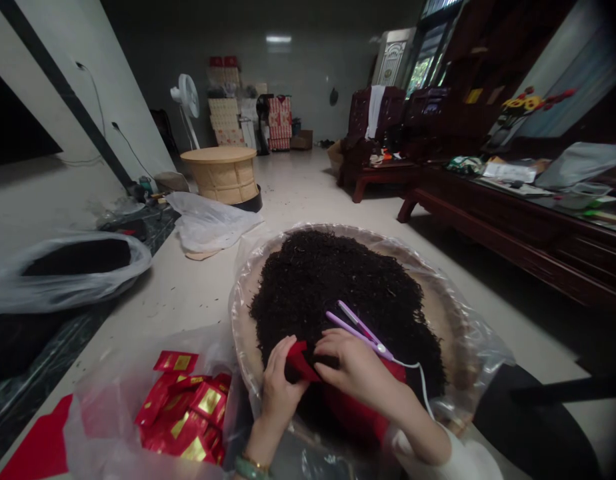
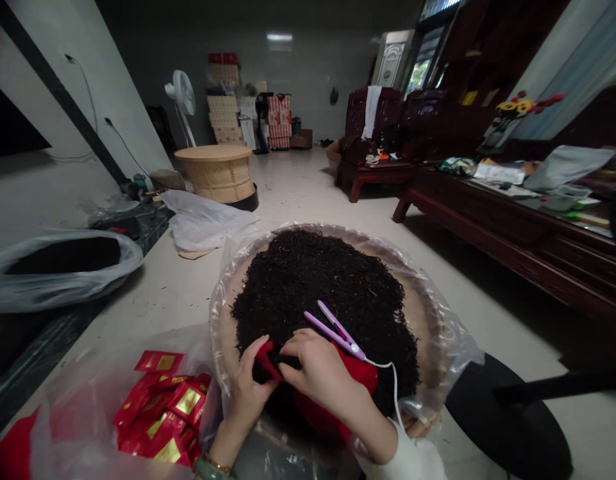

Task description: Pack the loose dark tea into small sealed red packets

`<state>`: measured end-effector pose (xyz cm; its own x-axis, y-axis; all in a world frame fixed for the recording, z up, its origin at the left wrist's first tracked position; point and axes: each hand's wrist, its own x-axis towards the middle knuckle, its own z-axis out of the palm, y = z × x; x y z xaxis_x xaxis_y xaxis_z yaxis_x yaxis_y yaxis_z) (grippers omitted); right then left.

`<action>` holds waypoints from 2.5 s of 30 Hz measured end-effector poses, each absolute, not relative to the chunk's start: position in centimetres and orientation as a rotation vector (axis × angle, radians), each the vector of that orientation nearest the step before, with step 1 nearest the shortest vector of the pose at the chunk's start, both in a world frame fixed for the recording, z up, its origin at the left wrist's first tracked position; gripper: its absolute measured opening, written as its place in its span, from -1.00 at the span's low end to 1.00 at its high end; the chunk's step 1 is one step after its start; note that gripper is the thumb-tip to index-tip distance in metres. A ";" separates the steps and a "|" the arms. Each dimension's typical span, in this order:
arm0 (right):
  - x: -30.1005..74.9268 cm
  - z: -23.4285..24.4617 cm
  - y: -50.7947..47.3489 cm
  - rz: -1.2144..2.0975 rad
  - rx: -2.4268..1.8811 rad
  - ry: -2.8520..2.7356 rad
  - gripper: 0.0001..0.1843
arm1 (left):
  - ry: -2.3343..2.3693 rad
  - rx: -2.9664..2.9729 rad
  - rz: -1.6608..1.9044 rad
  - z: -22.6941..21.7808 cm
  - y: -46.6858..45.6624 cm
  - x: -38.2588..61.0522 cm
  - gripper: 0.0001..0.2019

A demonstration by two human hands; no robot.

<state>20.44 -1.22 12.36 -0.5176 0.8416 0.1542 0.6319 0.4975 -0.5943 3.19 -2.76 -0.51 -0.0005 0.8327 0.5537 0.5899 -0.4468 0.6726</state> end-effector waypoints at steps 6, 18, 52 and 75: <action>21.7 12.4 0.1 0.774 -1.153 -1.987 -0.85 | 1.519 1.816 1.479 -1.1 -2.8 3.0 -0.42; 18.1 11.3 -1.8 0.252 -1.278 -2.266 -0.88 | 1.678 1.755 1.500 0.3 -3.3 4.5 -0.46; 19.0 5.9 1.9 0.524 -1.296 -2.123 -0.28 | 0.944 0.699 0.781 4.6 -3.0 5.9 -0.40; 22.8 6.3 3.2 0.200 -1.486 -1.934 -0.59 | 1.017 0.651 0.894 3.7 -3.1 5.7 -0.45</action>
